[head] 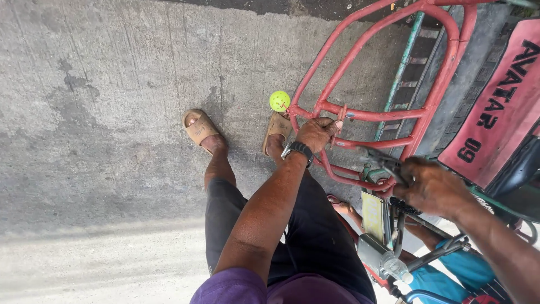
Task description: Preparing a welding machine and using pliers to repair a metal frame
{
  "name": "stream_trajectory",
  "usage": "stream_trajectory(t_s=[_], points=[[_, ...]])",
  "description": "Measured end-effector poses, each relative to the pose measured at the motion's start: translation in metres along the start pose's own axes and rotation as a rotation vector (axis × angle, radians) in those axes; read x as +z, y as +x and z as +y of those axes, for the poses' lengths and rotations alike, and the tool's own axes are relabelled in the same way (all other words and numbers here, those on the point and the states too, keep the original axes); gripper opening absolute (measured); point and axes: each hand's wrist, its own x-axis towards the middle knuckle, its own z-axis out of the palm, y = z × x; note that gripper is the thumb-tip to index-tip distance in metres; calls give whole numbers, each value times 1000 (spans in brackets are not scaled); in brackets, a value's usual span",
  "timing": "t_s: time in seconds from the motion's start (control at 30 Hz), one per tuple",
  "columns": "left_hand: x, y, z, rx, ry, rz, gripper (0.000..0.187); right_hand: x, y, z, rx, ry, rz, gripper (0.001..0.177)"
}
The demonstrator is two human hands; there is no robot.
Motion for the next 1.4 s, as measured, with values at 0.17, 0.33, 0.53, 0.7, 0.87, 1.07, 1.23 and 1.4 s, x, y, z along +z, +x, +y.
stream_trajectory(t_s=[0.17, 0.33, 0.53, 0.7, 0.87, 1.07, 1.23, 1.4], points=[[4, -2, -2, 27, -39, 24, 34, -73, 37, -46, -71, -312, -134, 33], [9, 0, -8, 64, -10, 51, 41, -91, 54, -75, -114, -546, -183, 47], [25, 31, -30, 40, -61, 29, 41, -75, 91, -61, -142, -576, -121, 61], [19, 19, -25, 25, -60, 52, 40, -38, 76, -74, -273, -259, -47, 45], [23, 21, -19, 34, 11, 64, 43, -10, 54, -47, -167, 141, 33, 30], [26, 6, -6, 106, 431, 63, 41, 97, 78, -31, -101, 572, 450, 20], [43, 20, -23, 31, 271, 180, 43, 116, 57, -79, -158, 559, 634, 27], [44, 9, -36, 40, -106, 231, 36, 140, 49, -65, -202, 1617, 471, 11]])
